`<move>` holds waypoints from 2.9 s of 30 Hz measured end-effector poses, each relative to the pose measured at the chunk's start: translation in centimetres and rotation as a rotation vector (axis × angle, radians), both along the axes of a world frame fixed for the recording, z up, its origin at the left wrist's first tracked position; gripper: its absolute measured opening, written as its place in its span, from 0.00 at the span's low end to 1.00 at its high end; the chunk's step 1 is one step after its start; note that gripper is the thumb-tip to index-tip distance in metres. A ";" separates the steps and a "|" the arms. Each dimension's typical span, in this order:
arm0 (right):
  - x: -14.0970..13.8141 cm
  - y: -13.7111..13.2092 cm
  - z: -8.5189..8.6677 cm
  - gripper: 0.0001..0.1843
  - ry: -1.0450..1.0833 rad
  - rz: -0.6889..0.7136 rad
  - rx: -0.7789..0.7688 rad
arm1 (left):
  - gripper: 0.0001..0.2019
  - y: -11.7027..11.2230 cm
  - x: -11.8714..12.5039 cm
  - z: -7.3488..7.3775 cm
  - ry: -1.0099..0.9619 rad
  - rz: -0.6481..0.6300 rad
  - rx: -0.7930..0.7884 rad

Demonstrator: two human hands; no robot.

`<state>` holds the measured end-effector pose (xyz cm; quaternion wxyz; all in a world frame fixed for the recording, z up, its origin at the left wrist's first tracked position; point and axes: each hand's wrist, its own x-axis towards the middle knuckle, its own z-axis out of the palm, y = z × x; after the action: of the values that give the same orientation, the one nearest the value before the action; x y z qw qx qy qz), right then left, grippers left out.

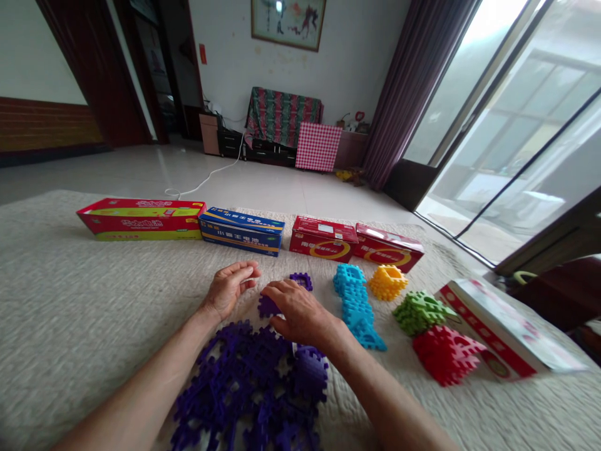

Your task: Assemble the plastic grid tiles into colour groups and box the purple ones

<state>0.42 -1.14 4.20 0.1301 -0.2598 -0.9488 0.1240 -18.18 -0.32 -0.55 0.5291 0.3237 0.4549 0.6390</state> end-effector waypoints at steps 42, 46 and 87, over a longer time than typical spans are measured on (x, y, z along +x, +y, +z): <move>3.9 -4.0 1.6 0.18 0.108 -0.283 0.047 | 0.14 -0.2 0.5 -0.2 0.168 -0.022 0.100; 5.7 -6.7 1.1 0.16 0.097 -0.334 0.015 | 0.07 -0.5 0.5 -0.1 0.528 -0.058 0.136; 4.2 4.0 0.7 0.29 -0.112 -0.395 0.064 | 0.14 -2.9 -1.9 -0.9 1.822 0.251 -0.050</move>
<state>4.57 2.87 4.86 0.1070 -0.4433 -0.8885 0.0515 -20.06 -3.26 -1.49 -0.1001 0.6388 0.7414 0.1796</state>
